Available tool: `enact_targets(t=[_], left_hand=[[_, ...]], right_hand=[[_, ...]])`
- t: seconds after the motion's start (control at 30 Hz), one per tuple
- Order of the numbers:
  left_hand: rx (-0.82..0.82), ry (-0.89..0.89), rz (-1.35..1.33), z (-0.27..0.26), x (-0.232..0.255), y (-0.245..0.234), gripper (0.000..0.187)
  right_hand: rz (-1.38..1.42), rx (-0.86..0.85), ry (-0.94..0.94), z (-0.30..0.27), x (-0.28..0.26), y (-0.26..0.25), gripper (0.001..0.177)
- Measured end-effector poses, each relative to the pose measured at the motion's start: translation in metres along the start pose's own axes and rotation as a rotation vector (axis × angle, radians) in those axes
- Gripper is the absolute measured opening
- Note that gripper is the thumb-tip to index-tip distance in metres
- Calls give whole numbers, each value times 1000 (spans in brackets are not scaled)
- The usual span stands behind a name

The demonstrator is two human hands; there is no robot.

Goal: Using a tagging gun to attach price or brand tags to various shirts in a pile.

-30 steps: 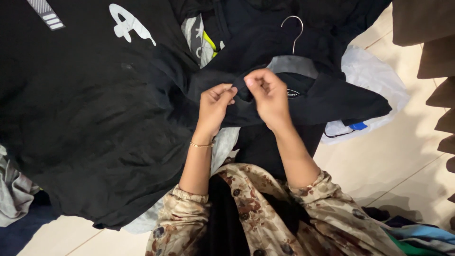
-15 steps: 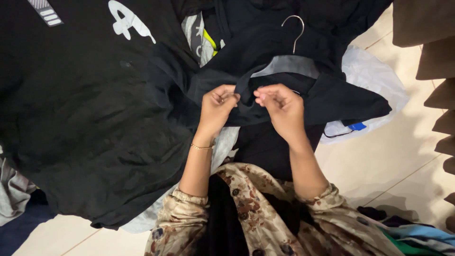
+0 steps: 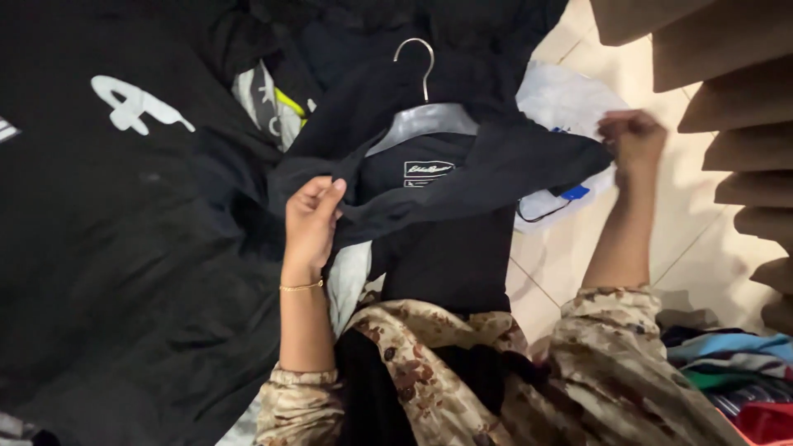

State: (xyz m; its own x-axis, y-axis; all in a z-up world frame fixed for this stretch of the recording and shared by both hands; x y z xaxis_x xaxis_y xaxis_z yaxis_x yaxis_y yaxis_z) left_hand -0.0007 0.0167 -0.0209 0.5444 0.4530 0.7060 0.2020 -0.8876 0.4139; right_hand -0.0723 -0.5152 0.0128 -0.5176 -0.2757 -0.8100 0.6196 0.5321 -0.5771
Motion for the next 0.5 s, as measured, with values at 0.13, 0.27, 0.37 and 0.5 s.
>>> enact_targets(t=[0.13, 0.27, 0.37, 0.5], left_hand=[[116, 41, 189, 5, -7, -2, 3], [120, 7, 138, 6, -7, -1, 4], [126, -10, 127, 3, -8, -3, 5], [117, -8, 123, 3, -12, -3, 6]], right_hand=[[-336, 60, -55, 27, 117, 2, 17], [-549, 145, -55, 35, 163, 6, 16], [-599, 101, -20, 47, 196, 1, 17], [-692, 30, 15, 78, 230, 5, 27]])
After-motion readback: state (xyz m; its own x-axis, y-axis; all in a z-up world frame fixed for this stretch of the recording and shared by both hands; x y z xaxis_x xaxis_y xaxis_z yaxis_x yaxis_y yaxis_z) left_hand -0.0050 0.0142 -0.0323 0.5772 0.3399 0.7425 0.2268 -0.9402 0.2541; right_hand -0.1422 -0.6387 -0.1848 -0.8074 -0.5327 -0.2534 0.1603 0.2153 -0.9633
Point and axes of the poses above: each hand's wrist, its own z-axis towards the middle knuckle, its own y-axis out of the palm, x = y × z, the point moved 2 cm from there along z, towards the middle knuckle, and after that the axes turned 9 degrees about x, right-handed, at the moved point
